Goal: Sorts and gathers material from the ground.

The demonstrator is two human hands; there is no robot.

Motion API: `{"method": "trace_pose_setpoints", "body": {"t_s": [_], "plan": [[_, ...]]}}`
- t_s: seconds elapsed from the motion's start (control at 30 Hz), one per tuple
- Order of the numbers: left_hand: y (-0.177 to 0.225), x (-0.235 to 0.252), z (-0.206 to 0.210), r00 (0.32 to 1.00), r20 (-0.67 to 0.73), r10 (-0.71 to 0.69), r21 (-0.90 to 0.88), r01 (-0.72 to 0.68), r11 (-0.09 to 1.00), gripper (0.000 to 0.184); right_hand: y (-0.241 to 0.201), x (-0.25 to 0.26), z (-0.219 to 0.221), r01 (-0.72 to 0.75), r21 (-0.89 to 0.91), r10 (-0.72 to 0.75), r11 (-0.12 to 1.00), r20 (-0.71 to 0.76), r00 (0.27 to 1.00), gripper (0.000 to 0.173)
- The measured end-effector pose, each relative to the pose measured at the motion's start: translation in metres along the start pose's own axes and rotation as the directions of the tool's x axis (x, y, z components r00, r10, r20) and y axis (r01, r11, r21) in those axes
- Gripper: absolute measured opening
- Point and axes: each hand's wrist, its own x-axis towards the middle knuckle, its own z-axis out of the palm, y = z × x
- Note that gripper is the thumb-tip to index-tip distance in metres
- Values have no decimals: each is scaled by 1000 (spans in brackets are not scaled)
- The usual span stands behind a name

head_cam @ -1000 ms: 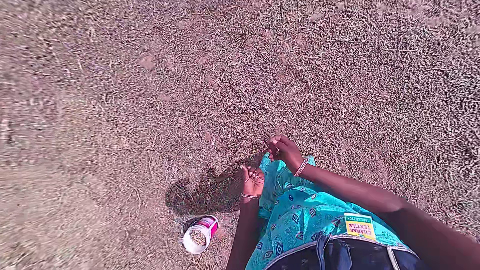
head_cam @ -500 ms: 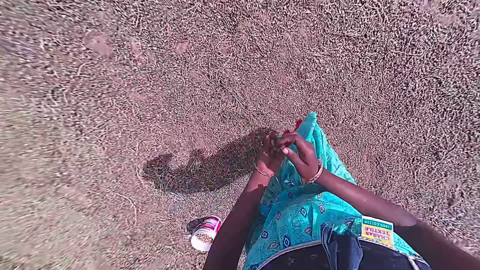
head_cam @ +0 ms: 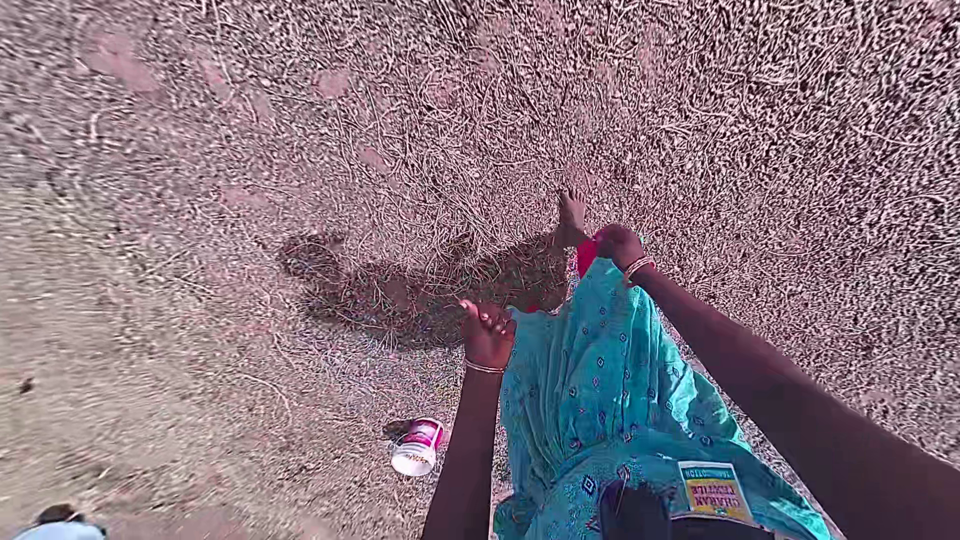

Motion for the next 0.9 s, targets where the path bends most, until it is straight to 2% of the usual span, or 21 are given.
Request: {"method": "trace_pose_setpoints", "body": {"t_s": [0.1,0.17,0.23,0.3,0.37,0.43,0.5,0.57,0.63,0.67,0.77,0.8,0.9], "plan": [[-29,90,24,992,-74,-102,320,121,940,51,28,100,-19,-224,132,238,966,-105,966,32],[-55,157,25,990,-109,-93,456,133,880,33,48,161,-17,-323,156,340,933,-98,935,34],[-90,214,26,983,-175,-53,417,123,901,28,78,216,-12,-383,133,397,914,-104,912,36],[-131,249,28,968,-247,-41,207,94,974,28,111,268,-6,-436,94,444,895,-107,889,36],[-166,263,28,947,-303,-109,-23,107,994,28,139,317,4,-511,102,520,853,-95,849,34],[-195,255,16,887,-387,-251,-110,226,968,37,162,355,17,-567,158,586,808,-125,801,33],[-224,237,-14,865,-391,-314,-74,310,948,36,181,390,30,-591,192,621,783,-211,755,34],[-248,223,-49,857,-404,-319,57,372,926,38,191,415,36,-642,53,618,765,-340,709,45],[-260,229,-62,797,-506,-328,121,443,888,38,193,432,33,-698,-38,619,715,-429,658,55],[-263,235,-60,791,-523,-319,113,435,893,37,202,438,31,-704,-57,608,708,-458,649,53],[-259,255,-49,885,-385,-262,56,306,950,37,214,445,33,-653,-147,527,743,-472,706,42],[-256,256,-45,897,-353,-266,35,296,954,39,215,440,32,-627,-118,508,770,-482,714,40],[-244,263,-33,857,-403,-322,-45,333,942,41,210,433,25,-483,55,433,874,-538,723,30]]}}
